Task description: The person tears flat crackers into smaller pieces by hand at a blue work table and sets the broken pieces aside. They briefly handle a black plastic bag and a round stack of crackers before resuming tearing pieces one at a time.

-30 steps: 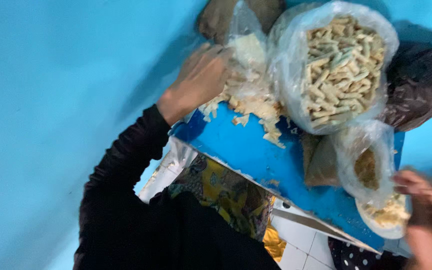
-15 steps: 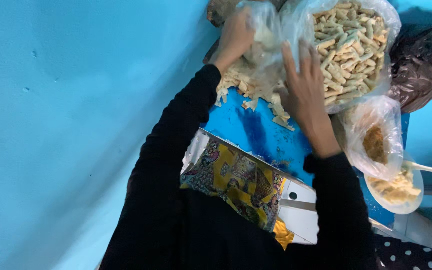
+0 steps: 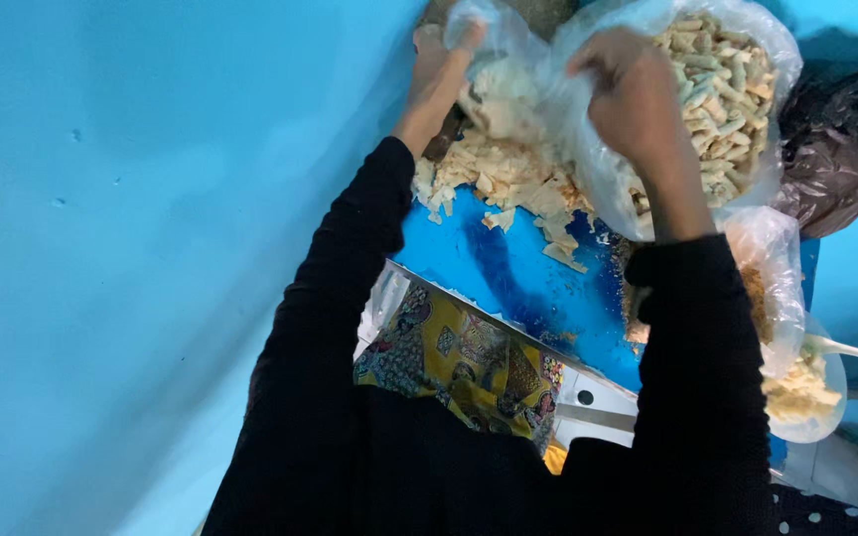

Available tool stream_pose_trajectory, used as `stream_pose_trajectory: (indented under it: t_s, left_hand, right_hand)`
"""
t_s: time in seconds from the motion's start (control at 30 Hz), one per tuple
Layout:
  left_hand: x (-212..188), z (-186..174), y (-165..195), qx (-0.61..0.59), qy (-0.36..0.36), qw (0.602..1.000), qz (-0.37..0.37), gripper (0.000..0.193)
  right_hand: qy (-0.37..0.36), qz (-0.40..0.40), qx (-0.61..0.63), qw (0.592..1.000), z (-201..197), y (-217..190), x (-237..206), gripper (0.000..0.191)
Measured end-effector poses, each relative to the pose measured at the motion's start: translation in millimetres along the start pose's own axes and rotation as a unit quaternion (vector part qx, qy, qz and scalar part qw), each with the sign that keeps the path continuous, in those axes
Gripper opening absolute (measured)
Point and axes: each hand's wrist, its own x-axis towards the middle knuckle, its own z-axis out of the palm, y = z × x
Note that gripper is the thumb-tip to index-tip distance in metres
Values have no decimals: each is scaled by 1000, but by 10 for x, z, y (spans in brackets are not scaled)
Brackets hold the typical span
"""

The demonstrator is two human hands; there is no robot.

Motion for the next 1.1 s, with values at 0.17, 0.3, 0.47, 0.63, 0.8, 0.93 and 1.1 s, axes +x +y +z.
stream_pose_trajectory:
  t_s: [0.17, 0.3, 0.47, 0.63, 0.8, 0.93, 1.1]
  left_hand:
    - [12, 82, -29, 330, -199, 906, -175, 83]
    - [83, 321, -194, 377, -96, 918, 72, 78]
    - [119, 535, -355, 197, -74, 976, 60, 109]
    - [125, 508, -343, 53, -30, 994, -95, 73]
    - [170, 311, -302, -142, -14, 966, -217, 66]
    - [187, 260, -433, -122, -59, 974, -181, 75]
    - [148, 267, -536, -165, -75, 966, -186, 87]
  right_hand:
    - [-11, 30, 2, 999, -16, -210, -236, 20]
    - [-14, 78, 50, 996, -66, -189, -336, 23]
    - [-36, 72, 42, 996, -71, -165, -528, 30]
    - [-52, 151, 54, 986, -200, -254, -677, 48]
    - [84, 160, 28, 983, -335, -457, -697, 37]
    - [96, 178, 32, 979, -165, -471, -637, 13]
    - [30, 206, 3, 978, 132, -251, -541, 12]
